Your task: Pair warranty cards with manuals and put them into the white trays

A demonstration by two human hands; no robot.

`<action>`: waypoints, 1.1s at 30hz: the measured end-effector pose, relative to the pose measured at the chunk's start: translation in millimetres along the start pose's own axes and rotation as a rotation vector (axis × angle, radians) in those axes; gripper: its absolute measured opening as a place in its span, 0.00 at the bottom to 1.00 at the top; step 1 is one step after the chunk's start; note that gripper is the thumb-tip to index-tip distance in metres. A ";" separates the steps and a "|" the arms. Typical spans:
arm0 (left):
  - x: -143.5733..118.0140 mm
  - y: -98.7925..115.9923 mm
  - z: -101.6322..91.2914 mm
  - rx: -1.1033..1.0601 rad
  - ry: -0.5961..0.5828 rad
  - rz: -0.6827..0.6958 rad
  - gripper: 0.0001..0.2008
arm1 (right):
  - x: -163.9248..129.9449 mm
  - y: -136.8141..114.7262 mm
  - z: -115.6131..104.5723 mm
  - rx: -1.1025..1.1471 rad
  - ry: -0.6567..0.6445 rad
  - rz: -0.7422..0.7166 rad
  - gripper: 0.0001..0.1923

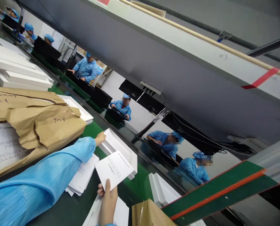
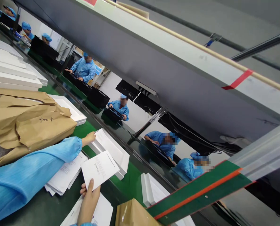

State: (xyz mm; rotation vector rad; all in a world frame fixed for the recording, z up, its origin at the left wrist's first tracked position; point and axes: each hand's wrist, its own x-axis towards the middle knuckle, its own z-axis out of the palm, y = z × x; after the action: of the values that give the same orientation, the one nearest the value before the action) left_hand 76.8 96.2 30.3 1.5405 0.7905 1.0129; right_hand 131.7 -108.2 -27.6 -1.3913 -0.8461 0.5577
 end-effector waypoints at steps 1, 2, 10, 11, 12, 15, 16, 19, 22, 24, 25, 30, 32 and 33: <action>-4.2 -0.8 0.0 0.077 0.039 -0.007 0.11 | -0.6 -0.7 0.4 -0.007 -0.003 0.002 0.21; -8.8 -1.9 0.0 0.154 0.074 -0.012 0.10 | -0.9 -0.8 0.7 -0.012 -0.005 0.004 0.21; -35.3 4.1 -8.5 0.518 0.127 0.005 0.18 | 1.3 4.9 0.9 -0.064 -0.020 -0.049 0.20; -37.2 6.4 -13.1 0.537 0.132 0.012 0.20 | 1.4 5.0 1.0 -0.056 -0.025 -0.057 0.19; -40.0 8.2 -18.7 0.552 0.134 0.018 0.20 | 1.1 4.7 1.1 -0.044 -0.029 -0.064 0.19; -58.8 6.4 -37.4 0.587 0.119 0.032 0.17 | -2.0 -0.7 0.7 -0.010 -0.036 -0.059 0.19; -69.0 2.8 -42.6 0.596 0.109 0.034 0.16 | -3.6 -4.4 0.0 -0.001 -0.043 -0.044 0.18; -105.3 -14.1 -51.2 0.675 0.107 0.061 0.14 | -5.8 -21.1 -5.3 0.052 -0.109 0.030 0.17; -132.2 -29.4 -50.9 0.930 0.196 0.151 0.13 | 5.6 -41.3 -16.3 0.074 -0.141 0.072 0.19; -138.9 -33.4 -49.1 1.008 0.221 0.171 0.13 | 24.5 -52.8 -25.9 0.040 -0.073 0.071 0.19; -139.6 -33.4 -48.4 1.023 0.222 0.174 0.13 | 37.1 -57.5 -30.8 0.026 -0.023 0.071 0.19; -136.9 -26.4 -48.6 1.051 0.209 0.172 0.13 | 107.5 -67.7 -50.9 0.004 0.181 0.102 0.11; -137.3 -24.2 -49.2 1.054 0.199 0.156 0.13 | 128.6 -66.2 -56.1 -0.019 0.196 0.147 0.10; -137.6 -23.6 -49.4 1.053 0.195 0.150 0.13 | 136.4 -64.7 -58.1 -0.032 0.196 0.174 0.10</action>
State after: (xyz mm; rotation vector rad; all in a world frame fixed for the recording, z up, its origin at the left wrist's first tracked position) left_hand -24.8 -0.8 -16.6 2.4266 1.5054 0.8904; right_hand 250.6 -46.2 62.8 -1.5313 -0.5823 0.5313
